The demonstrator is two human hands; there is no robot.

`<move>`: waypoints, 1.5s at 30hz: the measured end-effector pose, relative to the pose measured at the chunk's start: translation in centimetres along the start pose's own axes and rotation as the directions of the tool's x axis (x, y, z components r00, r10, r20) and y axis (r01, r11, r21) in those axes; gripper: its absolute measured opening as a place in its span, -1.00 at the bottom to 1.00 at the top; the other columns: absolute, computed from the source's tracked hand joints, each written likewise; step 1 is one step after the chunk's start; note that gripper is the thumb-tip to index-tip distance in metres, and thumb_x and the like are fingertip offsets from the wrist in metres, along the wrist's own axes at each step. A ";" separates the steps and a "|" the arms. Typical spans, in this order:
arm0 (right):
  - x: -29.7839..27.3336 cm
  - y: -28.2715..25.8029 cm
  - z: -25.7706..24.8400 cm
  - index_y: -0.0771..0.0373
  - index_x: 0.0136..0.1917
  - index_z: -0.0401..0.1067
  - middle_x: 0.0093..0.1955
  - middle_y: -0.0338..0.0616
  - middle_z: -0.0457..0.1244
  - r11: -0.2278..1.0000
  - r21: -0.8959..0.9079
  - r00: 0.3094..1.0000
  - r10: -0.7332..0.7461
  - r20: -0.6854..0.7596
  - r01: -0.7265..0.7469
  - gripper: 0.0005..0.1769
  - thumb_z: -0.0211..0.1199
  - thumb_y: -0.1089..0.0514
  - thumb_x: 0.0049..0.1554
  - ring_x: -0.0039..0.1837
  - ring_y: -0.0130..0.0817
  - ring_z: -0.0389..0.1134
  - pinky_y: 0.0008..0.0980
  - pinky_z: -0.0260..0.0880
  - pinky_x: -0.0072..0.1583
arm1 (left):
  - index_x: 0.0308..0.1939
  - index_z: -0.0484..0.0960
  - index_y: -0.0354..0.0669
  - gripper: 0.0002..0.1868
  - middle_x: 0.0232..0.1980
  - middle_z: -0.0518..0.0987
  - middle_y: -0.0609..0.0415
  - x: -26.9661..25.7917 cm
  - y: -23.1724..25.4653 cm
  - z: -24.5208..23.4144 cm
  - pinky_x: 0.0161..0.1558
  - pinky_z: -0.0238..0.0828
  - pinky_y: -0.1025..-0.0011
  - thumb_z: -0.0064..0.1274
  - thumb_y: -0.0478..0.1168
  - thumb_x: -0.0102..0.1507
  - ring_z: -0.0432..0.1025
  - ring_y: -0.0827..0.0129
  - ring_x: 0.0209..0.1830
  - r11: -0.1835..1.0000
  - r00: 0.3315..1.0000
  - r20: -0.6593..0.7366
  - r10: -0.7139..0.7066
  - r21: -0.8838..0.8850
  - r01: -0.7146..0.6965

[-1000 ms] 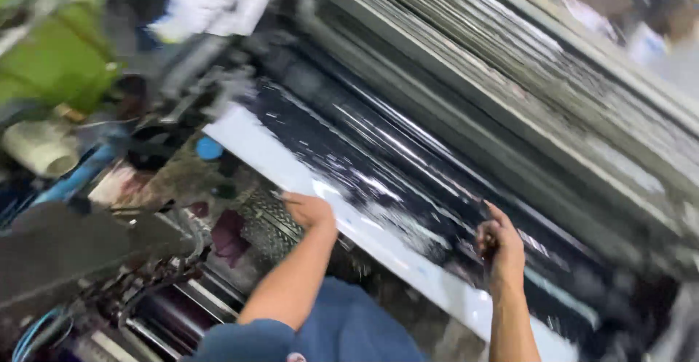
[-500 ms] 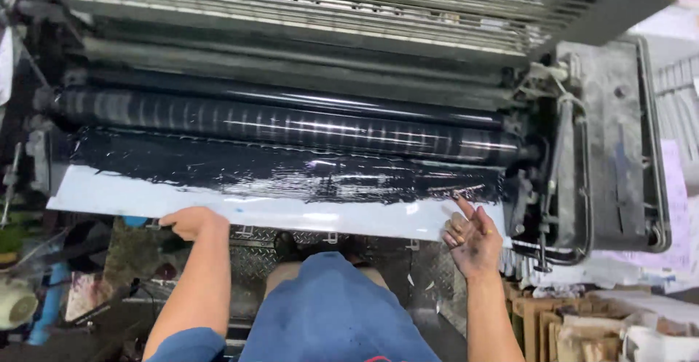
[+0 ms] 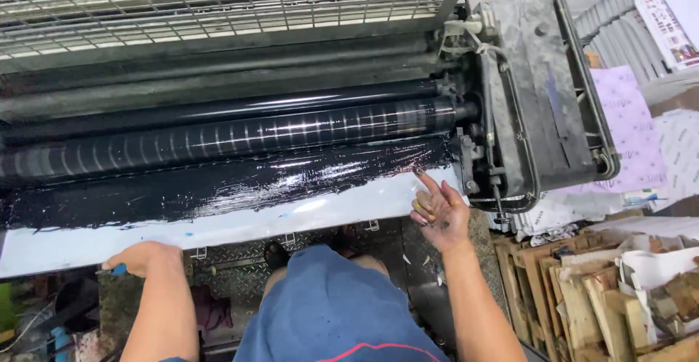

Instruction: Applying ink to the rollers of a printing press and adjusting the machine.

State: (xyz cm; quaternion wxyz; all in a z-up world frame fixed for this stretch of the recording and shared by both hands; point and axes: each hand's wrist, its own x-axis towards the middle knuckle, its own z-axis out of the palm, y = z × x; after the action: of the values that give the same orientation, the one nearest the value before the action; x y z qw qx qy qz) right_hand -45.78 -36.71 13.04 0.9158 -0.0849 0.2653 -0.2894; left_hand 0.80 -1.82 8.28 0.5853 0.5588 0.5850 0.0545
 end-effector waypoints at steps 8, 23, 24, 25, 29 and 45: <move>0.2 -2.9 -0.9 0.08 0.70 0.15 -0.16 -0.13 0.26 0.200 -0.978 0.886 -0.440 -0.145 -0.060 -0.34 -0.02 0.20 0.35 -0.21 -0.38 0.30 -0.43 0.32 -0.22 | 0.41 0.58 -0.04 0.21 0.52 0.48 -0.03 3.4 -0.6 0.1 0.31 0.55 0.21 -0.85 0.51 0.06 0.48 0.10 0.44 0.998 0.994 0.107 -0.022 -0.049 0.027; 1.7 -2.4 2.0 0.09 0.60 0.33 0.18 0.43 0.37 -0.400 -0.905 0.777 -0.612 0.145 -0.145 -0.44 0.08 0.08 0.36 0.20 0.44 0.39 0.29 0.34 0.22 | 0.64 0.06 -0.20 -0.05 0.67 0.19 -0.25 -14.1 -1.4 -4.5 0.63 -0.15 0.06 -0.58 0.38 0.37 0.07 -0.02 0.69 0.976 0.916 0.337 0.219 -0.092 -0.199; 1.7 -1.7 1.4 0.09 0.60 0.33 0.18 0.43 0.37 -0.406 -0.903 0.781 -0.606 0.151 -0.140 -0.44 0.08 0.08 0.36 0.20 0.44 0.39 0.29 0.34 0.22 | 0.64 0.06 -0.20 -0.05 0.67 0.19 -0.25 -11.6 -2.3 -3.9 0.63 -0.15 0.06 -0.58 0.38 0.37 0.07 -0.02 0.69 0.976 0.919 0.330 0.216 -0.097 -0.195; 2.0 -1.1 0.9 0.13 0.59 0.35 0.20 0.33 0.37 -0.397 -0.910 0.772 -0.614 0.166 -0.120 -0.47 0.05 0.11 0.38 0.21 0.36 0.40 0.20 0.37 0.24 | 0.58 0.18 -0.15 -0.07 0.64 0.27 -0.14 -9.3 -3.3 -2.8 0.65 -0.11 0.12 -0.57 0.41 0.35 0.16 0.09 0.65 0.984 0.971 0.160 0.176 -0.025 -0.174; 3.1 0.7 -3.5 0.09 0.52 0.39 -0.02 0.07 0.30 -0.591 -0.805 0.697 -0.601 0.392 -0.057 -0.51 0.13 0.14 0.34 0.04 0.18 0.41 0.11 0.40 0.08 | 0.38 0.49 -0.20 -0.08 0.47 0.47 -0.16 -6.4 -4.5 -1.6 0.56 0.14 0.11 -0.59 0.43 0.36 0.36 0.09 0.52 0.948 0.964 0.001 0.267 0.178 -0.263; 6.1 -3.7 5.7 -0.47 0.72 -0.04 0.29 0.21 0.40 -0.515 -0.668 0.831 -0.459 -0.313 -0.536 -0.31 -0.16 -0.12 0.34 0.36 0.32 0.39 0.23 0.34 0.32 | 0.18 0.60 -0.22 -0.14 0.27 0.61 -0.25 0.5 -8.3 -0.9 0.38 0.35 0.00 -0.56 0.40 0.41 0.48 -0.10 0.35 0.838 0.899 -0.063 0.433 0.395 -0.376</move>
State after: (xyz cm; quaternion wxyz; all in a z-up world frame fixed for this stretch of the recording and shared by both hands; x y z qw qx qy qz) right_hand -40.29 -43.18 16.38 0.2311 -0.7342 0.6240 0.1346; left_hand -4.58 -4.00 2.27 0.3975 0.7651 0.4951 0.1068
